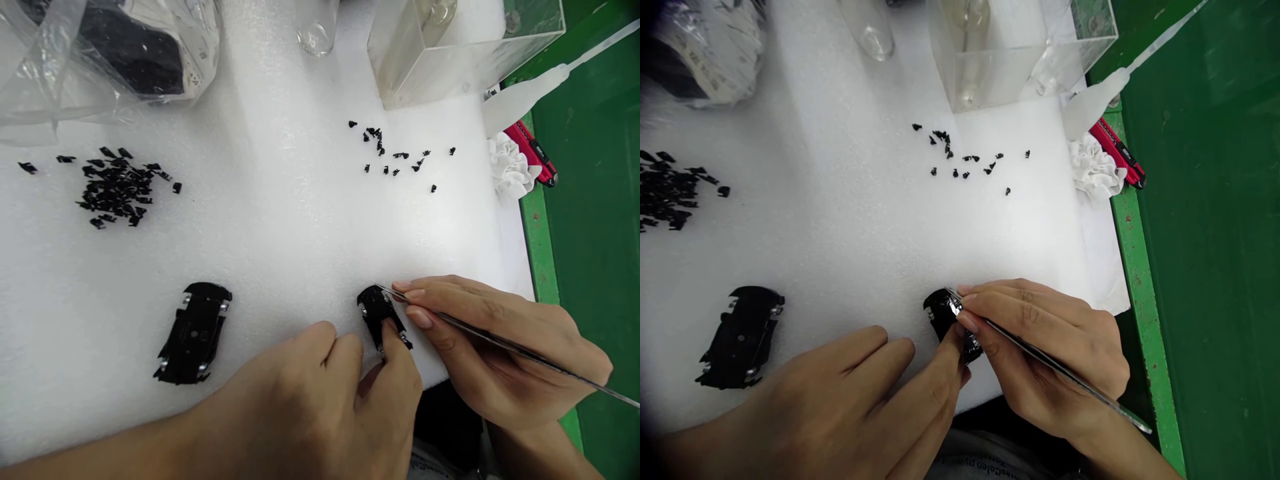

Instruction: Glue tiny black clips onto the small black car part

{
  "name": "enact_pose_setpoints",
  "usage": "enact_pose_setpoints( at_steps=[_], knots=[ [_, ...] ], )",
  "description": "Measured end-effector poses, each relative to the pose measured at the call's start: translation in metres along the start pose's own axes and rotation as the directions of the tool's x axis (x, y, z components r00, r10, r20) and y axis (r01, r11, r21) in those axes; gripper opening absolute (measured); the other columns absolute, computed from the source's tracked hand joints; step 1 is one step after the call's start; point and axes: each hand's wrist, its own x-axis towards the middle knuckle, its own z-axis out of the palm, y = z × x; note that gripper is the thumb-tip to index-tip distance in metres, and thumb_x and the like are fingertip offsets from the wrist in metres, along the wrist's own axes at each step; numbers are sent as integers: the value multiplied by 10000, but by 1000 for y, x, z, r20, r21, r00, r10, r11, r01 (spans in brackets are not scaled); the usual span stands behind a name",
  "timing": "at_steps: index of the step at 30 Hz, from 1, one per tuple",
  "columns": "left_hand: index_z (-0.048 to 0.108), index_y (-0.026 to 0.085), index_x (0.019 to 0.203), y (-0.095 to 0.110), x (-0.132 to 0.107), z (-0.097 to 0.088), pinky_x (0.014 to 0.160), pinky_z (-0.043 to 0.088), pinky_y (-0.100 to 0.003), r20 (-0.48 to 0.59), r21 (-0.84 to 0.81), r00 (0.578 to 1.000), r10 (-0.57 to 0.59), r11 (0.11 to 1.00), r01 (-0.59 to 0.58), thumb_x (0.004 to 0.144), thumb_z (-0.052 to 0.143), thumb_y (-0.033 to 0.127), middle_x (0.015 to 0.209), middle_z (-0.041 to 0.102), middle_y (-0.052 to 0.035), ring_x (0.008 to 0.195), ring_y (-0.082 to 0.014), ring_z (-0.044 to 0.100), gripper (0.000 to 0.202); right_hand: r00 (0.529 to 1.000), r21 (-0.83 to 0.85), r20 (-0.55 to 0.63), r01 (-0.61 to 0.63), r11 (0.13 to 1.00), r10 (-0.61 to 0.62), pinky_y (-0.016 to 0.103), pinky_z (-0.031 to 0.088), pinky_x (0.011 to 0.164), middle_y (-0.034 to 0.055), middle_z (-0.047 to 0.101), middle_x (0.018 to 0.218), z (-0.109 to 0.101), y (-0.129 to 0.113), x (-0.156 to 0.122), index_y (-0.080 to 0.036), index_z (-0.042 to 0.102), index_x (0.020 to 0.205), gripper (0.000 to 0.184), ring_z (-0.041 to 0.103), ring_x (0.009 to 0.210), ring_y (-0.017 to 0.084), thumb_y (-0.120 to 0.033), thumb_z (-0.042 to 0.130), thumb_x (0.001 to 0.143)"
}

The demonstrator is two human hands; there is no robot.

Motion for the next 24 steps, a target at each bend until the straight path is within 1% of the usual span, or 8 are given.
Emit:
enact_pose_setpoints(
  at_steps=[3, 6, 9, 11, 14, 19, 21, 24],
  knots=[
    [820, 168, 1049, 2, -1, -5, 460, 402, -351, 4, 7, 1000, 2, 1000, -2, 989, 662, 149, 1198, 828, -106, 592, -151, 530, 169, 1000, -9, -6, 3, 1000, -4, 390, 784, 771, 46, 867, 1219, 0, -1, -1, -195, 813, 1380, 482, 867, 980, 239, 60, 802, 972],
    [821, 168, 1067, 2, -2, -8, 463, 403, -345, 7, 4, 1000, -13, 1000, 13, 992, 665, 161, 1199, 828, -109, 593, -148, 525, 173, 999, -18, -29, -33, 999, 32, 362, 778, 770, 24, 869, 1214, 0, -3, -3, -215, 831, 1349, 443, 864, 971, 223, 24, 825, 976],
    [819, 161, 1116, 0, -2, -8, 467, 412, -337, 10, -6, 1000, 10, 1000, -10, 1000, 652, 168, 1204, 823, -118, 603, -147, 526, 203, 999, -48, -41, -36, 998, 34, 353, 776, 757, 9, 872, 1196, -1, -4, -3, -235, 836, 1353, 444, 864, 943, 220, 0, 835, 976],
    [816, 151, 1139, -1, -3, -8, 464, 409, -338, 10, -7, 1000, 23, 1000, -23, 1003, 638, 167, 1210, 818, -129, 604, -148, 520, 225, 998, -71, -54, -41, 997, 38, 369, 772, 709, 9, 875, 1176, -2, -5, -3, -253, 843, 1346, 444, 864, 896, 231, -12, 836, 974],
    [818, 143, 1129, 0, -3, -7, 461, 403, -346, -1, -7, 1000, 9, 1000, -9, 992, 620, 153, 1221, 813, -143, 601, -152, 513, 241, 997, -88, -62, -57, 994, 51, 384, 761, 649, 4, 877, 1153, -1, -3, -3, -270, 851, 1330, 442, 859, 842, 236, -10, 828, 974],
    [823, 152, 1092, 1, -1, -5, 455, 395, -350, -15, -8, 1000, 3, 1000, -3, 984, 627, 143, 1205, 827, -132, 583, -152, 508, 224, 998, -50, -56, -27, 998, 24, 386, 775, 716, 17, 869, 1211, 1, -2, -4, -222, 843, 1331, 440, 867, 936, 240, 18, 833, 962],
    [824, 157, 1097, 0, 0, -5, 454, 394, -343, -16, 1, 1000, 14, 1000, -14, 980, 641, 146, 1196, 833, -124, 583, -152, 522, 217, 998, -63, -52, -22, 998, 18, 387, 775, 721, 15, 869, 1214, 1, -3, -5, -224, 841, 1331, 431, 866, 936, 236, 14, 825, 972],
    [821, 158, 1096, -2, 1, -5, 452, 399, -340, -11, 7, 1000, 14, 1000, -14, 976, 658, 153, 1202, 837, -121, 582, -154, 542, 203, 997, -86, -69, -37, 996, 31, 353, 770, 722, -8, 875, 1174, 0, -5, -6, -238, 845, 1314, 393, 862, 921, 210, -20, 829, 988]
  ],
)
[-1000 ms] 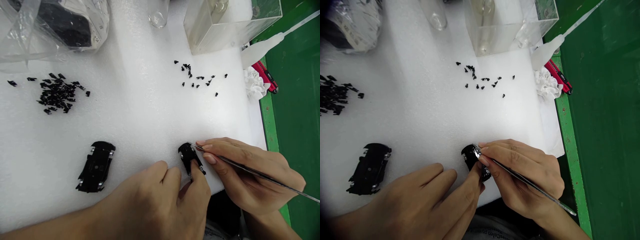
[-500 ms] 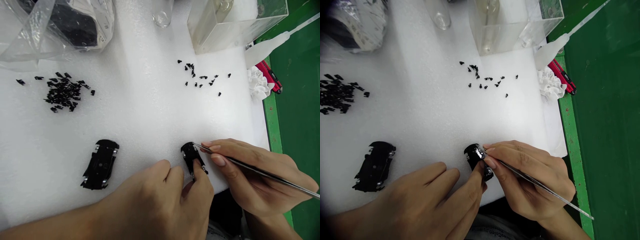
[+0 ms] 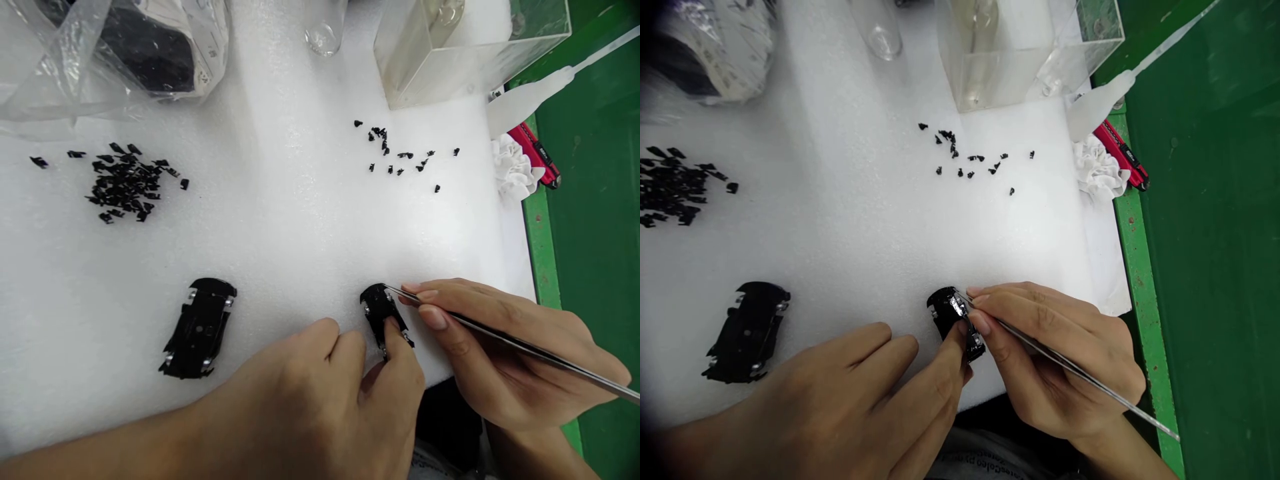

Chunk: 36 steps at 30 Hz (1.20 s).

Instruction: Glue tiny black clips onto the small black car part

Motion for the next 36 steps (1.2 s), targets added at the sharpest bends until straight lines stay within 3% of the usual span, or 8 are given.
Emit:
enact_pose_setpoints(
  at_steps=[10, 18, 26, 32, 36],
  knots=[
    [800, 146, 1107, -3, -1, -1, 440, 407, -339, 13, -16, 1000, 22, 1000, -22, 993, 660, 156, 1194, 830, -128, 570, -147, 545, 181, 994, -10, 76, 75, 997, -74, 325, 772, 742, 47, 875, 1059, -7, -2, 7, -147, 838, 1180, 237, 865, 888, 220, -1, 776, 1004],
    [816, 144, 1104, 1, 1, -3, 441, 414, -354, 9, -24, 1000, -11, 1000, 12, 984, 649, 135, 1185, 841, -108, 574, -164, 566, 206, 994, 30, 69, 86, 996, -88, 307, 765, 772, 82, 865, 1071, -4, 0, 5, -89, 830, 1202, 286, 858, 922, 212, 66, 804, 962],
    [818, 151, 1067, 1, -1, 0, 454, 421, -355, -3, -41, 1000, -23, 999, 22, 972, 661, 134, 1156, 842, -102, 579, -165, 562, 184, 994, 57, 53, 90, 994, -93, 319, 768, 767, 90, 871, 1077, -2, 0, 8, -97, 838, 1221, 294, 865, 904, 223, 61, 791, 978],
    [824, 146, 1086, 1, -4, -1, 440, 405, -353, -9, -36, 1000, 14, 999, -14, 971, 626, 129, 1164, 840, -120, 569, -167, 549, 229, 998, 22, 35, 42, 999, -43, 372, 784, 731, 36, 877, 1135, -4, 0, 4, -203, 837, 1314, 396, 870, 891, 240, 19, 804, 987],
    [824, 151, 1065, -1, -3, -1, 442, 415, -346, -20, -51, 1000, 21, 998, -22, 964, 618, 127, 1144, 840, -116, 573, -169, 557, 231, 998, 20, 45, 42, 999, -43, 332, 782, 774, 48, 876, 1148, -4, 0, 5, -165, 842, 1277, 345, 871, 923, 223, 23, 799, 991]
  ],
)
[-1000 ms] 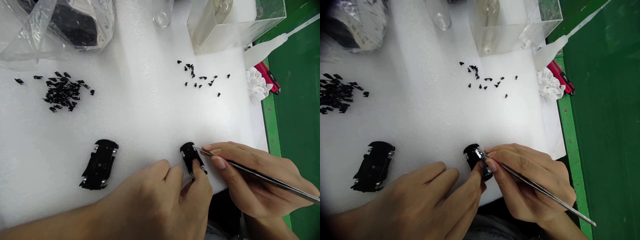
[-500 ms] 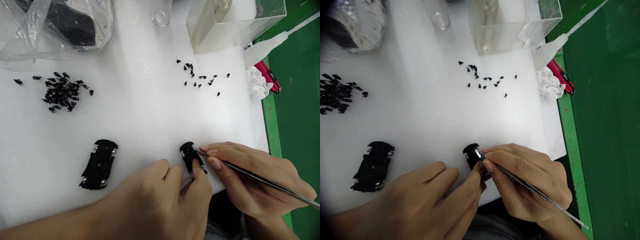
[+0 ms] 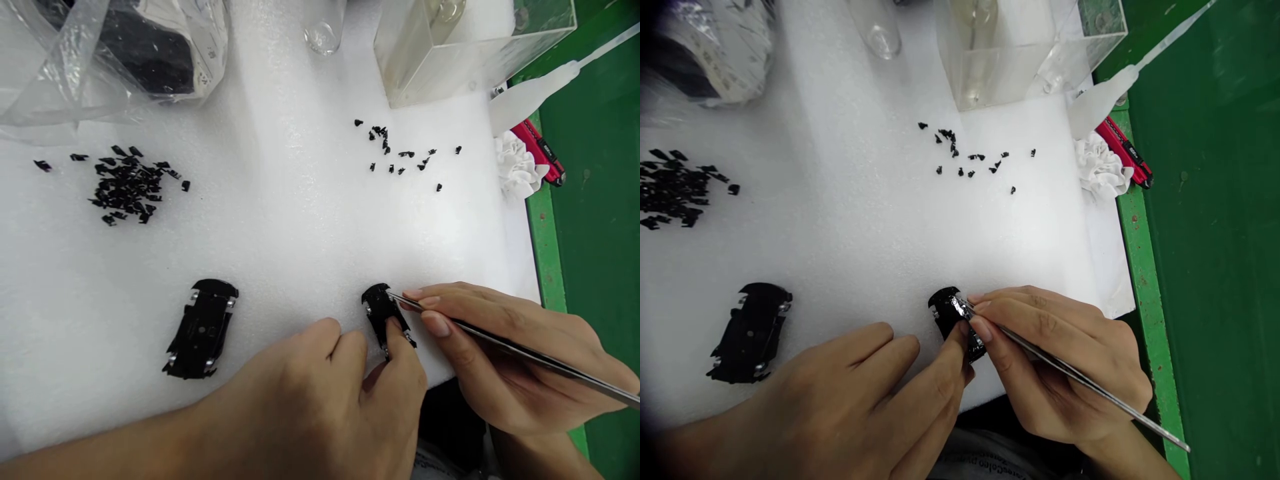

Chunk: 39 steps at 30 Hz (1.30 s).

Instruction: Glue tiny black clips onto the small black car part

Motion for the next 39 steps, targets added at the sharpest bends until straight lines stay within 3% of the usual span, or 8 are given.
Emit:
enact_pose_setpoints(
  at_steps=[7, 15, 20, 24, 34, 37, 39],
  knots=[
    [828, 145, 1069, -1, 3, 1, 436, 429, -346, 15, -1, 1000, -13, 1000, 13, 964, 627, 125, 1151, 845, -119, 570, -173, 569, 228, 1000, -33, 20, 22, 999, -21, 363, 780, 694, 47, 880, 1114, 1, 0, 2, -183, 841, 1283, 334, 871, 874, 243, -5, 800, 1003],
    [830, 117, 1091, 0, 1, 5, 418, 411, -351, -10, 2, 1000, -2, 1000, 3, 967, 558, 83, 1157, 853, -135, 544, -179, 551, 300, 998, -1, -51, -27, 1000, 26, 324, 764, 719, 21, 877, 1159, 2, 0, 0, -195, 851, 1298, 401, 865, 891, 205, 34, 811, 972],
    [827, 116, 1072, 2, -1, 8, 396, 385, -344, -80, 22, 997, -12, 1000, 14, 951, 613, 91, 1112, 859, -124, 512, -169, 524, 248, 999, -32, -18, -43, 999, 43, 274, 761, 802, 2, 876, 1182, 1, 0, -3, -177, 845, 1281, 346, 858, 946, 174, 1, 827, 984],
    [822, 117, 1037, 0, 2, 8, 424, 432, -339, -35, -15, 999, -31, 999, 30, 931, 641, 74, 1118, 858, -123, 558, -178, 577, 214, 1000, -37, -7, -26, 999, 26, 247, 755, 846, 6, 875, 1183, 1, 0, -2, -157, 843, 1272, 326, 856, 958, 163, 2, 823, 988],
    [819, 104, 1015, -1, 4, 9, 384, 358, -351, -126, -4, 992, -23, 1000, 22, 921, 554, 28, 1053, 856, -136, 497, -181, 520, 291, 998, 1, -52, -25, 1000, 25, 388, 770, 686, 19, 874, 1179, 6, 2, 0, -228, 846, 1335, 456, 864, 871, 240, 27, 827, 957],
    [818, 102, 1028, -2, 4, 8, 379, 338, -363, -129, 4, 991, -17, 1000, 18, 927, 543, 38, 1059, 856, -145, 489, -187, 516, 300, 998, 6, -59, -28, 1000, 28, 406, 770, 674, 20, 872, 1187, 6, 2, -1, -239, 844, 1343, 469, 863, 869, 250, 28, 830, 957],
    [814, 109, 1035, -2, 4, 6, 396, 371, -369, -70, -21, 997, -14, 1000, 13, 932, 553, 47, 1088, 855, -144, 512, -194, 538, 288, 999, 14, -44, -22, 1000, 23, 411, 776, 694, 21, 869, 1203, 5, 3, -2, -236, 840, 1350, 471, 865, 893, 254, 26, 833, 959]
  ],
)
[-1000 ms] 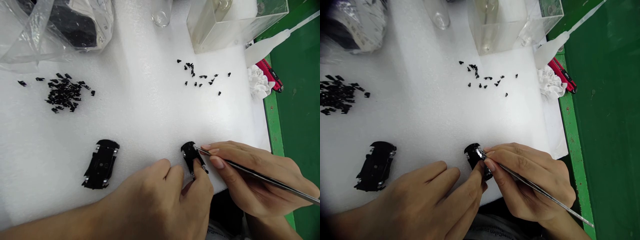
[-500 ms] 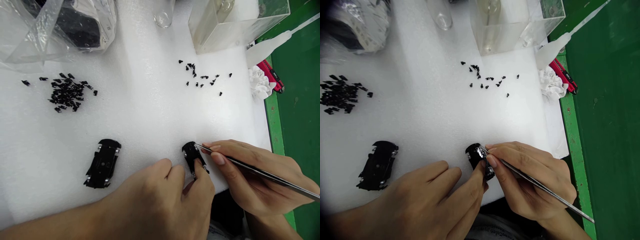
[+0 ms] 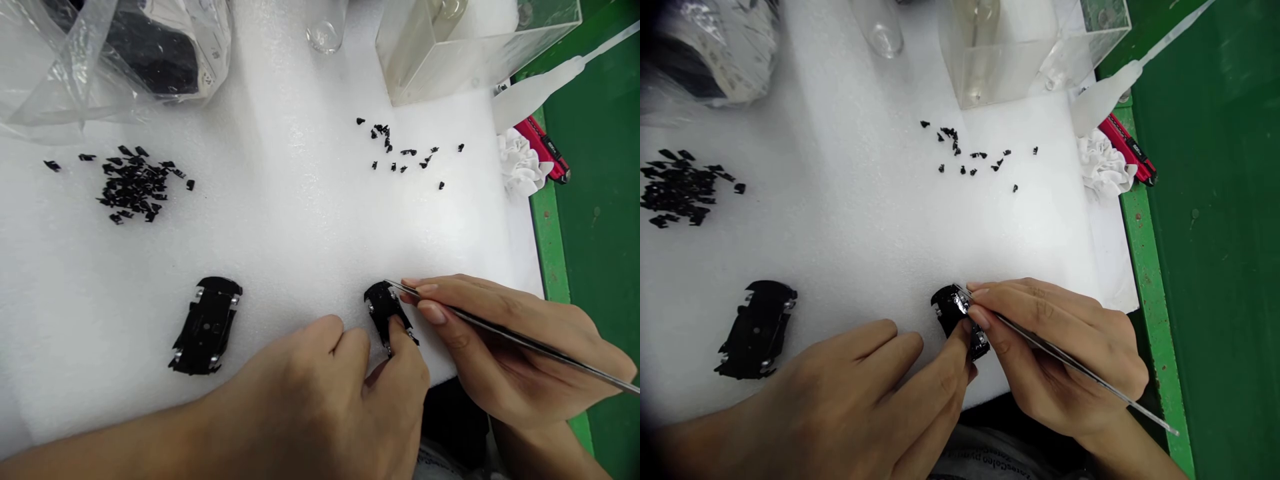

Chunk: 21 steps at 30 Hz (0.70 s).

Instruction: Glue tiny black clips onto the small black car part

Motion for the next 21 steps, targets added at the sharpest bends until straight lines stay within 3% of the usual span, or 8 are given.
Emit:
enact_pose_setpoints(
  at_steps=[8, 16, 21],
  knots=[
    [795, 119, 1005, 3, -1, -1, 412, 398, -370, 28, -52, 999, -41, 998, 42, 931, 649, 80, 1043, 844, -105, 536, -187, 537, 168, 991, 111, 75, 102, 989, -111, 305, 777, 831, 119, 872, 1127, -1, 0, 10, -60, 832, 1274, 355, 870, 958, 219, 100, 764, 964],
    [801, 117, 1000, 2, -4, -1, 396, 382, -364, -21, -50, 1000, -18, 999, 17, 931, 634, 62, 1052, 845, -113, 522, -182, 528, 189, 994, 85, 66, 84, 993, -90, 333, 782, 780, 100, 871, 1149, 0, 0, 7, -104, 833, 1296, 388, 867, 935, 229, 88, 760, 967],
    [807, 122, 1004, 4, -4, 2, 392, 396, -368, -1, -33, 1000, -26, 999, 26, 925, 674, 88, 1105, 856, -132, 532, -190, 546, 158, 999, 19, 41, 23, 1000, -24, 404, 797, 743, 42, 871, 1189, -2, -1, 1, -219, 837, 1342, 452, 872, 921, 262, 26, 804, 964]
  ],
)
